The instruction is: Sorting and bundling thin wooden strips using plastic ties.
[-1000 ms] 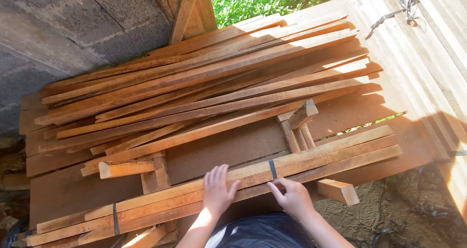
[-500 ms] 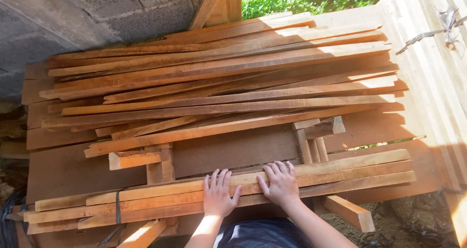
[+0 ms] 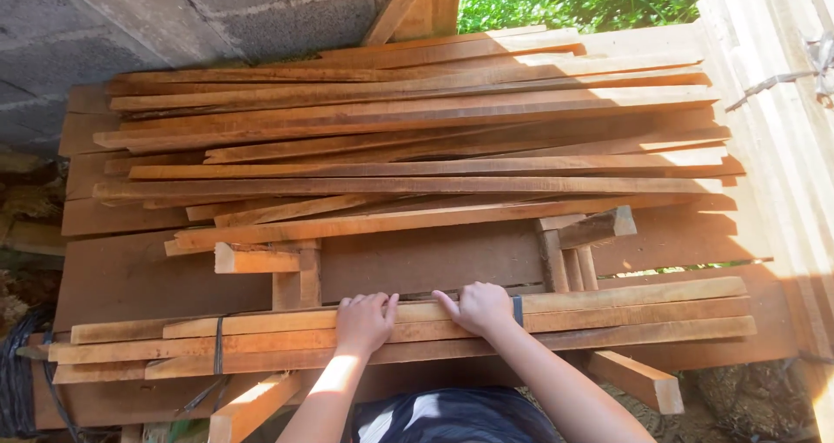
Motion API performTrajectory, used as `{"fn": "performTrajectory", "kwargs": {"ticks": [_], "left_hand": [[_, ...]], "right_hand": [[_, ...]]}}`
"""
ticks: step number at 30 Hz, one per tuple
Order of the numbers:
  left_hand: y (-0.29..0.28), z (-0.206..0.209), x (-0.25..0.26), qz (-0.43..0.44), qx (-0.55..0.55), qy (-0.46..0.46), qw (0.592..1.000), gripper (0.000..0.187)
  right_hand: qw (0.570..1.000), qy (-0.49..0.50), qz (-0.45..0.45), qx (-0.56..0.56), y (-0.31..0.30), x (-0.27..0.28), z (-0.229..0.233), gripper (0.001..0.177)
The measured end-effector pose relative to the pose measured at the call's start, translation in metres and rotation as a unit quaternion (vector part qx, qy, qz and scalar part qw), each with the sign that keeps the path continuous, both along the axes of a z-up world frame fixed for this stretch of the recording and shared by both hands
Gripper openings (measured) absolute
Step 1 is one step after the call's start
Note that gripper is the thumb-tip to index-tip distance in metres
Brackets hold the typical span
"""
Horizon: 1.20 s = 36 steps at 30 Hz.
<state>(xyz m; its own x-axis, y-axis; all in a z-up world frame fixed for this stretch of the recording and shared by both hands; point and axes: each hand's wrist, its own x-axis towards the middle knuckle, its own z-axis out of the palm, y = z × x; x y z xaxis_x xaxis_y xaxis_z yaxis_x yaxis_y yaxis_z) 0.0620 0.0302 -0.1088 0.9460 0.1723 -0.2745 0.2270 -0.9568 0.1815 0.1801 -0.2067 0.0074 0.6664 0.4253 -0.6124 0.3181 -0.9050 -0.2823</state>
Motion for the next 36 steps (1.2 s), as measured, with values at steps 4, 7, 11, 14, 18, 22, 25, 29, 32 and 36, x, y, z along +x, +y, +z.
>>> {"fn": "performTrajectory", "kwargs": {"ticks": [4, 7, 11, 14, 18, 22, 25, 29, 32, 36], "left_hand": [[-0.003, 0.02, 0.003, 0.001, -0.012, -0.036, 0.999, 0.042], [-0.005, 0.01, 0.003, -0.014, -0.001, -0.118, 0.993, 0.03], [-0.01, 0.038, 0.009, 0.002, 0.007, -0.18, 0.984, 0.027], [-0.015, 0.048, 0.008, 0.023, -0.024, -0.185, 0.982, 0.026], [-0.012, 0.052, 0.009, 0.039, -0.062, -0.191, 0.979, 0.028], [-0.009, 0.061, -0.019, 0.079, -0.057, -0.266, 0.959, 0.015], [0.002, 0.049, -0.036, 0.008, -0.015, -0.195, 0.981, 0.04], [-0.002, 0.054, -0.023, 0.026, -0.015, -0.217, 0.976, 0.036], [-0.002, 0.063, -0.034, 0.031, -0.017, -0.225, 0.974, 0.034], [0.0, 0.056, -0.032, 0.034, -0.03, -0.218, 0.975, 0.034]], "right_hand": [[0.997, 0.066, 0.046, -0.001, 0.011, 0.015, 0.002, 0.082], [0.991, 0.113, 0.071, -0.011, 0.012, 0.023, -0.004, 0.087], [0.997, 0.047, 0.066, -0.007, 0.014, 0.016, -0.024, 0.087], [0.999, 0.004, 0.05, -0.012, 0.012, 0.01, -0.029, 0.091], [0.998, 0.037, 0.048, -0.035, 0.017, 0.014, -0.021, 0.093], [0.999, 0.011, 0.043, 0.005, 0.013, 0.007, -0.019, 0.082], [0.999, -0.025, 0.022, 0.024, 0.014, 0.004, -0.022, 0.071], [0.994, -0.084, 0.018, 0.069, 0.009, 0.008, -0.027, 0.062], [0.993, -0.088, 0.012, 0.078, 0.011, -0.003, -0.028, 0.059], [0.993, -0.091, 0.017, 0.069, 0.011, 0.0, -0.029, 0.055]]}}
